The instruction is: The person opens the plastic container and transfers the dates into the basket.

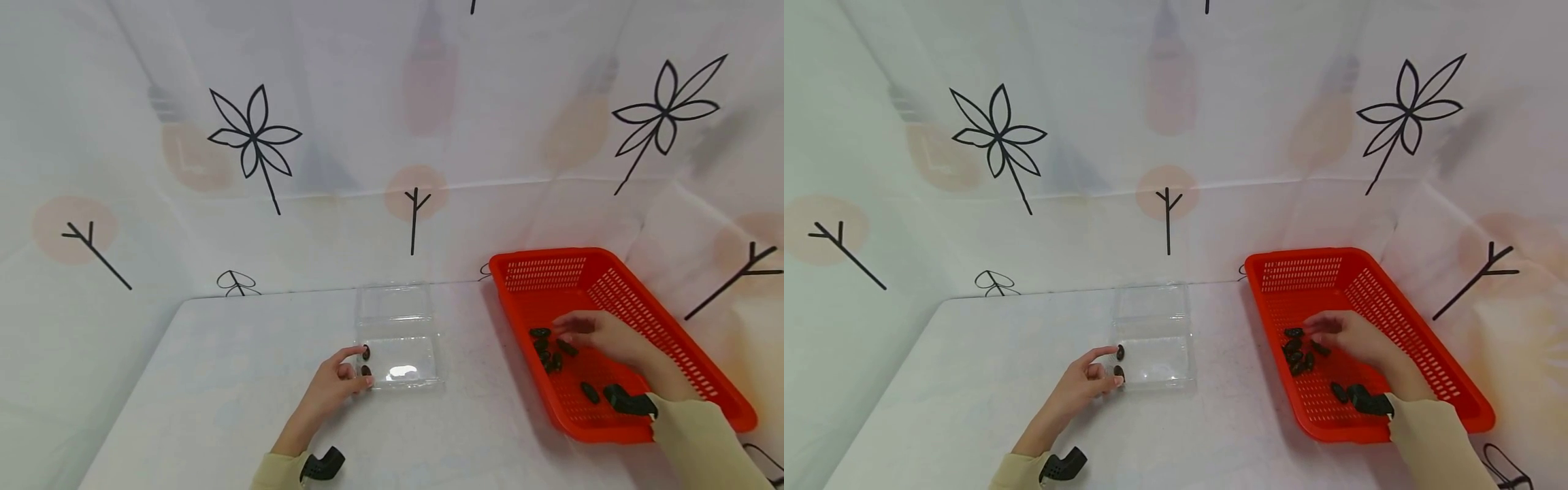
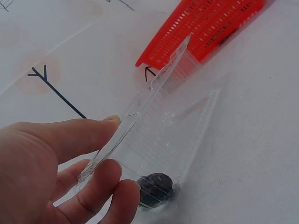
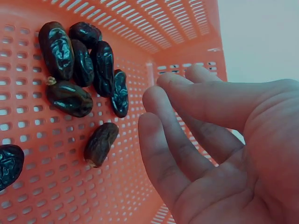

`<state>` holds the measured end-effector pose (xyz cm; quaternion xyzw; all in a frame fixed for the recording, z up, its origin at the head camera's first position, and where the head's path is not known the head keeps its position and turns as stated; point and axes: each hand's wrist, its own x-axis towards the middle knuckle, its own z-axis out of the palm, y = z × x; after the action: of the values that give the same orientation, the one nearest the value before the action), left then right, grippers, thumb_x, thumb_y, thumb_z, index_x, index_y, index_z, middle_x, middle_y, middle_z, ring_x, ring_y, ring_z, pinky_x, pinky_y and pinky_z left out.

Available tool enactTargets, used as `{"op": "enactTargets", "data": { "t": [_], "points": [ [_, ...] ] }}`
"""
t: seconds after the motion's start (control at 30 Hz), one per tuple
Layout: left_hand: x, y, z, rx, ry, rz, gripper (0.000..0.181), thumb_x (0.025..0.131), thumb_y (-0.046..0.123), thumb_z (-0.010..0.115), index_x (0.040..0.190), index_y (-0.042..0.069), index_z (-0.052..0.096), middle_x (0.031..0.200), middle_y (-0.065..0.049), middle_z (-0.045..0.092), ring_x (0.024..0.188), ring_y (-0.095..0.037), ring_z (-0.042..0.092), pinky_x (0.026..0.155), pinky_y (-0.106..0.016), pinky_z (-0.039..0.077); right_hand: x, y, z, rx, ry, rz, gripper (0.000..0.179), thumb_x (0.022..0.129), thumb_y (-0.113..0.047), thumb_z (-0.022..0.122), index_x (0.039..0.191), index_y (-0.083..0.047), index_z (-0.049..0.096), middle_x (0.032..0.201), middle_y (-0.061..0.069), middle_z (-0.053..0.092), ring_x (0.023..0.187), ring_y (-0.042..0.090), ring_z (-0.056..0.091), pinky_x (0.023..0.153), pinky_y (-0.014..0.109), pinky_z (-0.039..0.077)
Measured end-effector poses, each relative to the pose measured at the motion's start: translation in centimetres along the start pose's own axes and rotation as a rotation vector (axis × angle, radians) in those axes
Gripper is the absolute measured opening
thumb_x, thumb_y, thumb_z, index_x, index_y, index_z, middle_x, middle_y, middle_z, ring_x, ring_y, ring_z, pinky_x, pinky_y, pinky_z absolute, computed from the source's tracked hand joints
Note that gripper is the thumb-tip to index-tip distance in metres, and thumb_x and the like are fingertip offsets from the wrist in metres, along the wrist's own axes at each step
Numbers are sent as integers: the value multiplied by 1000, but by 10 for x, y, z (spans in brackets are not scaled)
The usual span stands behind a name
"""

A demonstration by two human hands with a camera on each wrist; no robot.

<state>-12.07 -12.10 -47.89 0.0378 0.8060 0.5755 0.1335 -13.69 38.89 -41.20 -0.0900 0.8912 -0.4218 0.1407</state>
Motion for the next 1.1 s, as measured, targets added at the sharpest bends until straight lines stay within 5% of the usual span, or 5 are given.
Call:
{"op": "enactTargets", "data": {
  "t": [0.6, 1.1],
  "points": [
    [0, -1, 1, -2, 1, 13, 61, 83, 19, 82, 138, 10, 56, 63, 2, 49, 60, -13, 46, 54, -25, 32, -2, -12, -1, 40, 45, -54, 41, 97, -17, 66, 131, 3, 59, 122, 21, 65, 105, 23, 66, 82, 23, 51],
    [0, -2, 0, -9, 2, 8, 61, 83, 20, 82, 138, 12, 56, 64, 2, 50, 60, -14, 46, 53, -25, 33, 0, -50, 5, 42, 49, -105, 39, 95, -18, 69, 130, -2, 62, 121, 19, 66, 101, 11, 65, 81, 30, 55]
  ]
}}
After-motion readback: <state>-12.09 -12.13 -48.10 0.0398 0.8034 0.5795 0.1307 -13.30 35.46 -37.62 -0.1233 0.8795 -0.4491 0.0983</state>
